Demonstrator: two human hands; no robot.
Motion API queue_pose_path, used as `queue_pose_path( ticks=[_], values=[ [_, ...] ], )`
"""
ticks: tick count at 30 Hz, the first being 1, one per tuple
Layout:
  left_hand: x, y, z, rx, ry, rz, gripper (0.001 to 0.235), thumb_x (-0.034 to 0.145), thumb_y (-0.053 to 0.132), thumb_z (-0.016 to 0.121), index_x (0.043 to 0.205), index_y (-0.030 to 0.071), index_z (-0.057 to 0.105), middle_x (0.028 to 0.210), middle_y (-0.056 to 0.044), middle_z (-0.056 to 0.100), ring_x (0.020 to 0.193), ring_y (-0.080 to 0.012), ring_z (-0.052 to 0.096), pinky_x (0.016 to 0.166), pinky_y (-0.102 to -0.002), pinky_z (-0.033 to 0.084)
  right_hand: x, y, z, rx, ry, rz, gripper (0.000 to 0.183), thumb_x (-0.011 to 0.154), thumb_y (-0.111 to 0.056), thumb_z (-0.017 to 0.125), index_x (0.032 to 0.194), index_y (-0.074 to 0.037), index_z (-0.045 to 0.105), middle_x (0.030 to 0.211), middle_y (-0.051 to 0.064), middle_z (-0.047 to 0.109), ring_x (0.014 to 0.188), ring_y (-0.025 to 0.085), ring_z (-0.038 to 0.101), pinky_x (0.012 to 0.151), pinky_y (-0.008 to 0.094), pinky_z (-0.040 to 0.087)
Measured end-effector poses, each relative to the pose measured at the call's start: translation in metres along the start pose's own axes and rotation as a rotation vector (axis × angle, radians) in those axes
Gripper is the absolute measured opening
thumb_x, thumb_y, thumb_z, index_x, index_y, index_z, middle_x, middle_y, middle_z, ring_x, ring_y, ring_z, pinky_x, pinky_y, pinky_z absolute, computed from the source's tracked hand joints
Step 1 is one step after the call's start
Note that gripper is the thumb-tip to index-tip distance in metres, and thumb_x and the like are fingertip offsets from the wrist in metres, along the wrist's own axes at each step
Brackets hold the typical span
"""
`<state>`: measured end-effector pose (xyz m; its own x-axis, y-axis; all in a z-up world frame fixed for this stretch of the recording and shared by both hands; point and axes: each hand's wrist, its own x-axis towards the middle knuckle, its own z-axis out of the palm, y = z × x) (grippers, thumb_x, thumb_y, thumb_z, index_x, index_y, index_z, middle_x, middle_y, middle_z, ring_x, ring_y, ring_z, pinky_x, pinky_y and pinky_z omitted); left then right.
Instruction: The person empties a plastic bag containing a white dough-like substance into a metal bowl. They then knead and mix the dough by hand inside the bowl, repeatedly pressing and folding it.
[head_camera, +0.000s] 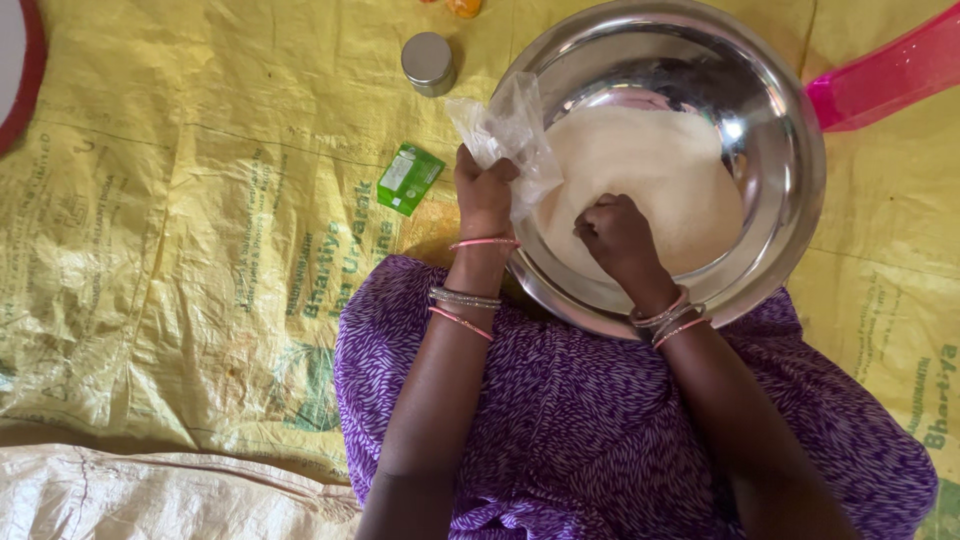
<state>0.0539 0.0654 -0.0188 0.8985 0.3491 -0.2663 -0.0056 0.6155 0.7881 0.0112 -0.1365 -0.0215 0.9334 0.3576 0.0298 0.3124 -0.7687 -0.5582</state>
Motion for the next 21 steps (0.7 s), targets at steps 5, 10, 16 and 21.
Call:
queue_pose_path(
  ticks=[5, 10, 16, 21],
  values=[
    [0.002, -0.006, -0.004, 0.083, -0.002, 0.047, 0.055, 0.072, -0.013, 0.056, 0.127, -0.010, 0.051, 0.111, -0.016, 0.066, 0.094, -0.0249, 0.066, 0.079, -0.034, 0.057, -0.001, 0.004, 0.007, -0.030, 0.025, -0.018, 0.004, 0.081, -0.010, 0.073, 0.078, -0.009, 0.076, 0.086, 0.010, 0.069, 0.091, 0.033, 0.063, 0.079, 0.043, 0.053],
    [-0.005, -0.001, -0.001, 0.174, 0.021, 0.072, 0.053, 0.073, -0.010, 0.057, 0.125, -0.008, 0.052, 0.110, -0.015, 0.066, 0.094, -0.0232, 0.066, 0.081, -0.033, 0.056, 0.000, 0.013, 0.002, -0.003, 0.060, 0.011, 0.006, 0.084, -0.013, 0.075, 0.081, -0.008, 0.075, 0.084, 0.011, 0.067, 0.090, 0.033, 0.063, 0.082, 0.045, 0.052],
    [-0.011, 0.008, 0.005, 0.296, 0.073, 0.056, 0.044, 0.074, -0.009, 0.059, 0.118, -0.011, 0.054, 0.106, -0.016, 0.066, 0.091, -0.0231, 0.063, 0.078, -0.033, 0.054, -0.002, 0.003, 0.008, -0.025, 0.003, -0.065, 0.006, 0.077, -0.013, 0.075, 0.080, -0.008, 0.074, 0.088, 0.012, 0.068, 0.090, 0.036, 0.062, 0.077, 0.045, 0.053],
    [-0.007, 0.006, 0.004, 0.203, 0.046, 0.085, 0.050, 0.070, -0.008, 0.058, 0.120, -0.006, 0.053, 0.107, -0.013, 0.065, 0.092, -0.0211, 0.064, 0.080, -0.031, 0.054, 0.001, 0.017, 0.006, 0.054, 0.196, -0.068, 0.007, 0.090, -0.012, 0.072, 0.087, -0.006, 0.074, 0.091, 0.011, 0.070, 0.092, 0.033, 0.065, 0.084, 0.043, 0.053]
  ],
)
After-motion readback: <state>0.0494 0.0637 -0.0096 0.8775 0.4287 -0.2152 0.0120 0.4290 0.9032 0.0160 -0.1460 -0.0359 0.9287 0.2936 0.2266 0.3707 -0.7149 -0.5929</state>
